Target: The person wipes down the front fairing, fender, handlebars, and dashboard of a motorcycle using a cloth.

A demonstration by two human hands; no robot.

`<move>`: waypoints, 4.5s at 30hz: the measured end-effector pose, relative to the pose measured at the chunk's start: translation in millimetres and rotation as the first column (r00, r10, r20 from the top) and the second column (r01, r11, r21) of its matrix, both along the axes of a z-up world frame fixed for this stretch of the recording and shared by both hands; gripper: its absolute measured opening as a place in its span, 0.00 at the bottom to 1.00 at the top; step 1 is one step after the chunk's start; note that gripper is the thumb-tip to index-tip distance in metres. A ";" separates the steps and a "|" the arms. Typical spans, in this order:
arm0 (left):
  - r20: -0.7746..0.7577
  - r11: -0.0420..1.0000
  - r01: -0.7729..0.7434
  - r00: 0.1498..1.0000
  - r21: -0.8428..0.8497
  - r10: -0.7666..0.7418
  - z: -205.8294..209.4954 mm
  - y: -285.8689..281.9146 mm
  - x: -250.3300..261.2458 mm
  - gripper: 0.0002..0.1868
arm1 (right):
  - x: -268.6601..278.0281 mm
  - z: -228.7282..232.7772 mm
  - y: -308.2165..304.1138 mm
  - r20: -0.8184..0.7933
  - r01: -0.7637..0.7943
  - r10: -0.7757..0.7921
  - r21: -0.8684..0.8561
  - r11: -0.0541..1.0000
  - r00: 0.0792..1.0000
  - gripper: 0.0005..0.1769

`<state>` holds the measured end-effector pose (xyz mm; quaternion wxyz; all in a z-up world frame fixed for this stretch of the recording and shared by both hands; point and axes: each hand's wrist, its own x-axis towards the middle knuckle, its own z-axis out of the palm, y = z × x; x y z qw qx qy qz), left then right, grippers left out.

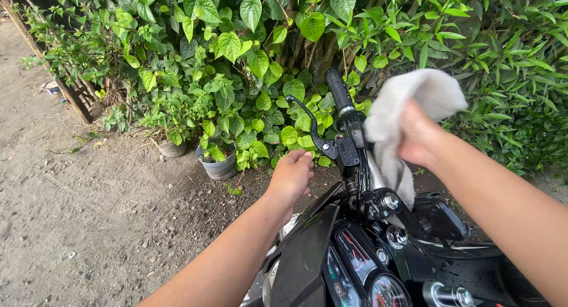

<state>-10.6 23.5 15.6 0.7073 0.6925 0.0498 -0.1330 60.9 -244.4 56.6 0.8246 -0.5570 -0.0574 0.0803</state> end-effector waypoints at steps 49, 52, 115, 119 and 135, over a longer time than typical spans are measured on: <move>-0.117 0.940 0.314 0.947 0.131 -0.300 -0.4 34.9 18.9 0.24 | 151.2 -31.3 26.2 -0.157 0.109 -0.155 -0.271 0.956 0.975 0.13; -0.130 0.926 0.349 0.934 0.142 -0.332 5.3 35.3 17.4 0.25 | 131.3 -35.7 21.1 -0.201 0.150 -0.235 -0.363 0.920 0.951 0.13; -0.195 -0.067 0.241 0.556 0.968 -0.808 69.2 -39.2 -119.7 0.18 | -237.8 -23.1 -50.8 -0.501 -0.373 0.010 -0.630 0.681 0.865 0.21; -0.169 -0.183 0.037 0.596 0.982 -0.785 24.5 -54.9 -164.5 0.29 | -246.3 -40.3 -42.8 -0.505 -0.370 -0.125 -0.759 0.536 0.854 0.17; 0.038 -0.042 -0.090 0.734 0.995 -0.678 -14.7 -70.0 -171.7 0.43 | -251.4 -71.1 26.8 0.201 0.201 -0.075 -0.737 0.645 0.977 0.19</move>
